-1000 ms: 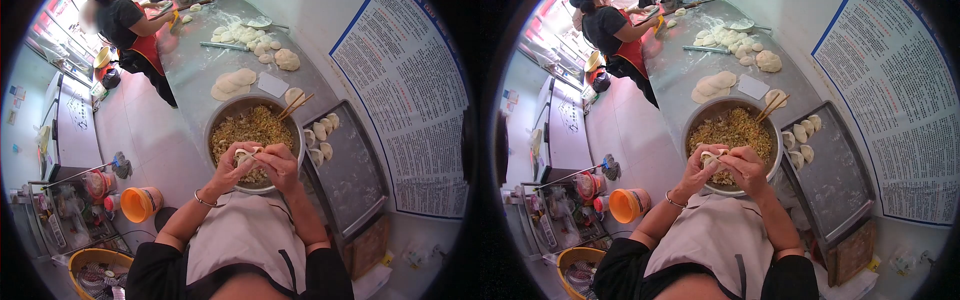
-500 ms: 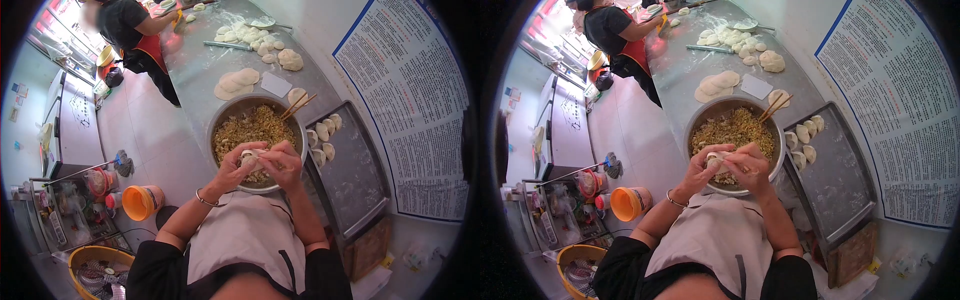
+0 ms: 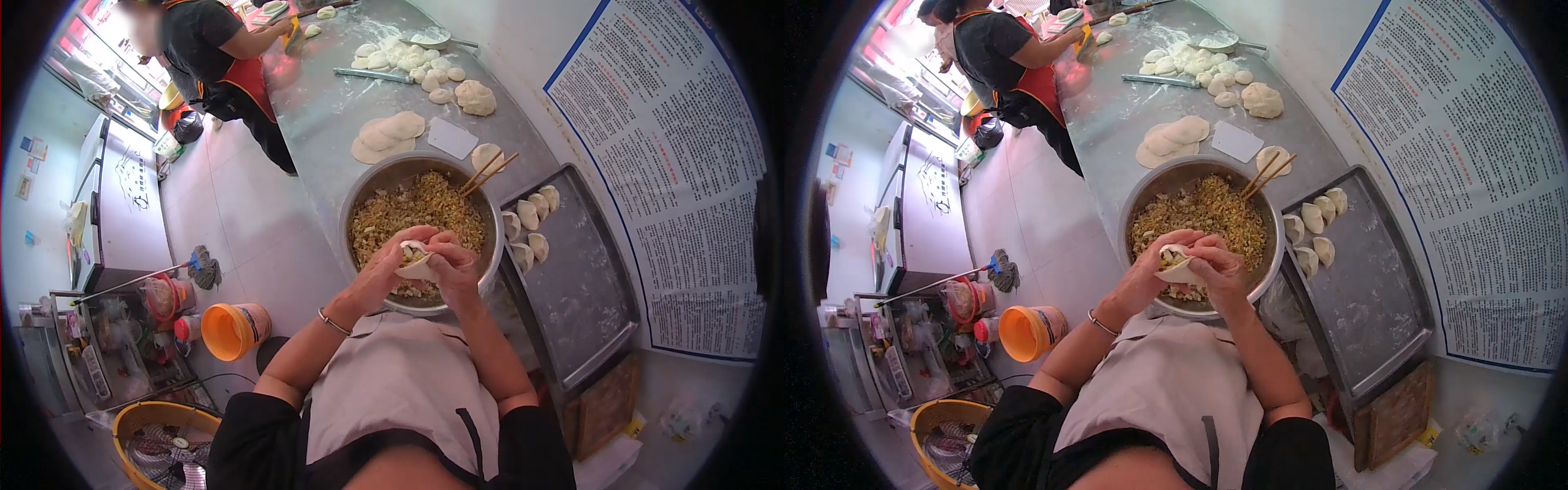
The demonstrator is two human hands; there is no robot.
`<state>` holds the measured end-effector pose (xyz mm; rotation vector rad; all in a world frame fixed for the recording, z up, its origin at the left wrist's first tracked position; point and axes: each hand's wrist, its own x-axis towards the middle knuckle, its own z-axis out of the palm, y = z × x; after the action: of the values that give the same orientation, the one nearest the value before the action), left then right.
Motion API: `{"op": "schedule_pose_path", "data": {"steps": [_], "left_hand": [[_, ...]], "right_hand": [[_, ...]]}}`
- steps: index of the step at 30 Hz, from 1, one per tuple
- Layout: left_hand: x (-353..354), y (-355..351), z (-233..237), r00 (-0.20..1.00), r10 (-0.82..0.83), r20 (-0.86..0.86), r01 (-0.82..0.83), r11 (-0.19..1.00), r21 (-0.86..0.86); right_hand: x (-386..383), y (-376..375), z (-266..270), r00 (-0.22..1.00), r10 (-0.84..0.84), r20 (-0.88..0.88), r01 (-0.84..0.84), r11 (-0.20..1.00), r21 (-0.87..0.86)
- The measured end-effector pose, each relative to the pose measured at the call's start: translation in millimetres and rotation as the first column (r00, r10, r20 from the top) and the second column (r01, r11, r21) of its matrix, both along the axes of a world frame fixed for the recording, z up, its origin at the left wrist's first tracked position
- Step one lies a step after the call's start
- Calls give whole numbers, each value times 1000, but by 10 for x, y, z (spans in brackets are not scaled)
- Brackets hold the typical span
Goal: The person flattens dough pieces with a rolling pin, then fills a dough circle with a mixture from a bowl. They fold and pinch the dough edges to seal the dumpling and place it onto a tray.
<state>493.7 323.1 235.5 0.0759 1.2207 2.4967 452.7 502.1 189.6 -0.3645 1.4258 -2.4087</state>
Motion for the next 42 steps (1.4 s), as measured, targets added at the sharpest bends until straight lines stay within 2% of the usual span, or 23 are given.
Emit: {"op": "schedule_pose_path", "data": {"steps": [1,4,7,9,11,13,16,17,19,20,23,25,26,28,29,31,34,36,37,39,42], "left_hand": [[4,-2,21,999,9,46,-7,999,-31],[-19,-43,14,999,-12,-45,0,968,-253],[-7,-52,33,993,-32,-117,-3,959,-284],[-55,-63,-4,897,-71,-436,-181,840,-511],[-46,-63,1,887,-92,-453,-202,805,-558],[6,-54,135,981,-56,-188,-37,888,-459],[26,-34,171,987,-22,-162,-56,885,-461],[17,-43,158,960,-32,-280,-130,830,-542],[-19,-69,122,863,-91,-496,-302,694,-653],[-13,-69,120,852,-95,-515,-318,687,-653],[0,-60,113,815,-117,-567,-368,651,-664],[1,-57,96,790,-143,-596,-409,602,-686],[3,-52,75,790,-114,-603,-425,608,-671],[10,-34,14,787,-56,-615,-455,620,-639],[32,-21,-7,892,67,-447,-346,737,-580],[70,9,-25,981,193,-17,-187,921,-342],[19,91,8,956,291,45,-292,956,24],[47,33,15,973,166,159,-186,975,122],[51,11,19,973,97,208,-135,975,174],[37,89,-43,975,219,45,-220,975,12],[39,188,-41,941,305,-146,-331,920,-210]], "right_hand": [[10,-1,20,1000,4,4,-4,1000,20],[25,-10,-16,1000,-9,-9,9,999,47],[47,-17,-12,1000,-25,-10,25,1000,18],[52,-42,3,998,-46,-31,46,999,4],[41,-69,13,994,-77,-79,79,997,13],[33,-83,74,981,-90,-171,106,991,81],[44,-80,143,965,-114,-237,149,980,133],[46,-78,161,961,-123,-248,162,977,141],[24,-64,209,900,-86,-428,189,960,205],[14,-48,228,857,-62,-511,208,950,234],[-19,24,260,805,49,-591,183,928,325],[59,4,305,936,9,-353,102,950,294],[90,-9,335,975,-4,-222,66,961,270],[102,-18,405,983,3,-181,64,932,358],[106,-23,447,987,5,-160,60,914,401],[97,-55,579,956,-38,-291,134,938,319],[19,-141,487,868,-72,-492,237,929,283],[28,-124,462,893,2,-449,160,933,323],[64,-91,492,939,79,-335,44,937,346],[97,-56,567,961,168,-220,-77,925,373],[111,-32,598,961,168,-218,-60,901,430]]}}
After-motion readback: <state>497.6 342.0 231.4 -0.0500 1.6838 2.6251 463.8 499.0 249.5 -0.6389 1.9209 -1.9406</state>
